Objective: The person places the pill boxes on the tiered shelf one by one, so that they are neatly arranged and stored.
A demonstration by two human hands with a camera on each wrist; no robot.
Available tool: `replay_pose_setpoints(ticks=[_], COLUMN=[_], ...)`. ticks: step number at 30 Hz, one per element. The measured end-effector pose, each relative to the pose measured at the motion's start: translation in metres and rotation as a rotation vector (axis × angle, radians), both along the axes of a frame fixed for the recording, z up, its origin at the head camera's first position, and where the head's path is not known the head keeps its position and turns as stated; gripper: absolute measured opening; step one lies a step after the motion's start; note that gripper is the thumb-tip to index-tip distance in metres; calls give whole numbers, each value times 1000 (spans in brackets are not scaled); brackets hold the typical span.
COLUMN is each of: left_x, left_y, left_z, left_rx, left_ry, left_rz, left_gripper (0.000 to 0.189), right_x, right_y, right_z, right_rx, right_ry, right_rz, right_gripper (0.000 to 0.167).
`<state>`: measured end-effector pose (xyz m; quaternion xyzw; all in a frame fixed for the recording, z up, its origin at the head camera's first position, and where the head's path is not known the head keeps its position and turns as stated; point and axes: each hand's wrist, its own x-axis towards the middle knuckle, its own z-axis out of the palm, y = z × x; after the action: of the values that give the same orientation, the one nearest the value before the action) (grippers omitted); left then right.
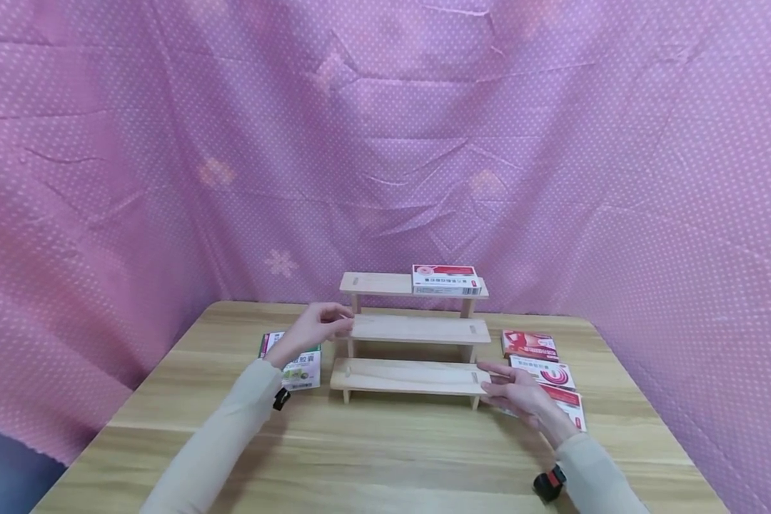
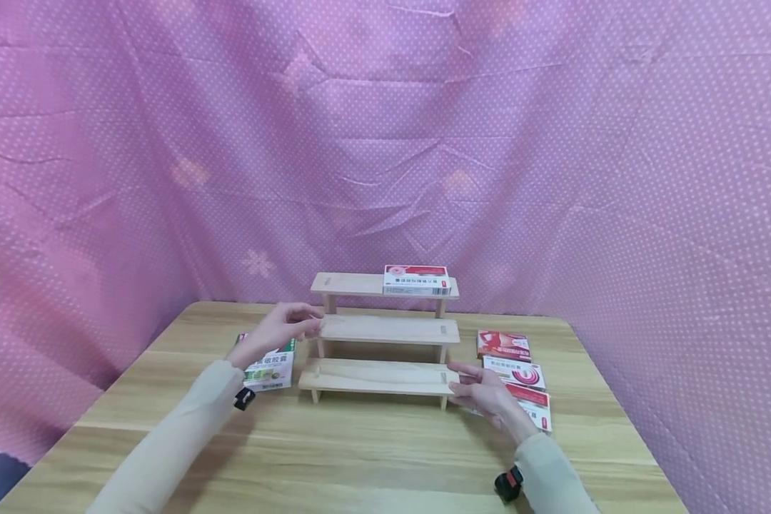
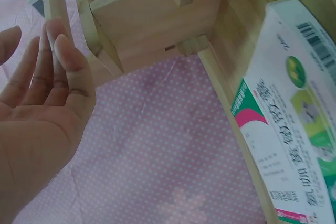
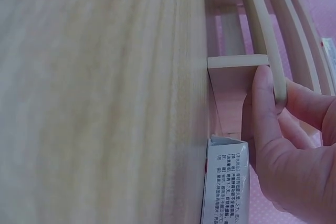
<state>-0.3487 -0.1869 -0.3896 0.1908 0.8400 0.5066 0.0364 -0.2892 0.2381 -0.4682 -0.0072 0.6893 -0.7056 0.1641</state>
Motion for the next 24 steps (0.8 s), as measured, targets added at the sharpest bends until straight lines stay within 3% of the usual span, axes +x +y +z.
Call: replay_pose_setpoints(ticks=[7, 9, 14, 16, 21, 24], left_x=[9, 16, 19, 16, 20, 20], left_y=[-21, -25, -42, -52, -72, -83], left_z=[-11, -9, -16, -24, -30, -34], left_rx=[-2, -20, -79, -79, -79, -123], left_ry=[-17, -28, -45, -50, -59, -29], left_rz=[2, 8, 33, 25, 2, -16], left_gripper=[38, 39, 40, 40, 40, 40], right_x=[-1, -1, 0, 1, 1, 0], right_y=[1, 1, 0, 1, 2, 2], right_z=[-1, -1, -1, -1, -2, -3], right_rx=[-12, -16, -17, -18, -21, -20], right_ry=[4, 6, 14, 14, 13, 14], right_rz=[15, 17, 2, -3, 15, 15], right_gripper=[58, 58, 58, 58, 58, 58])
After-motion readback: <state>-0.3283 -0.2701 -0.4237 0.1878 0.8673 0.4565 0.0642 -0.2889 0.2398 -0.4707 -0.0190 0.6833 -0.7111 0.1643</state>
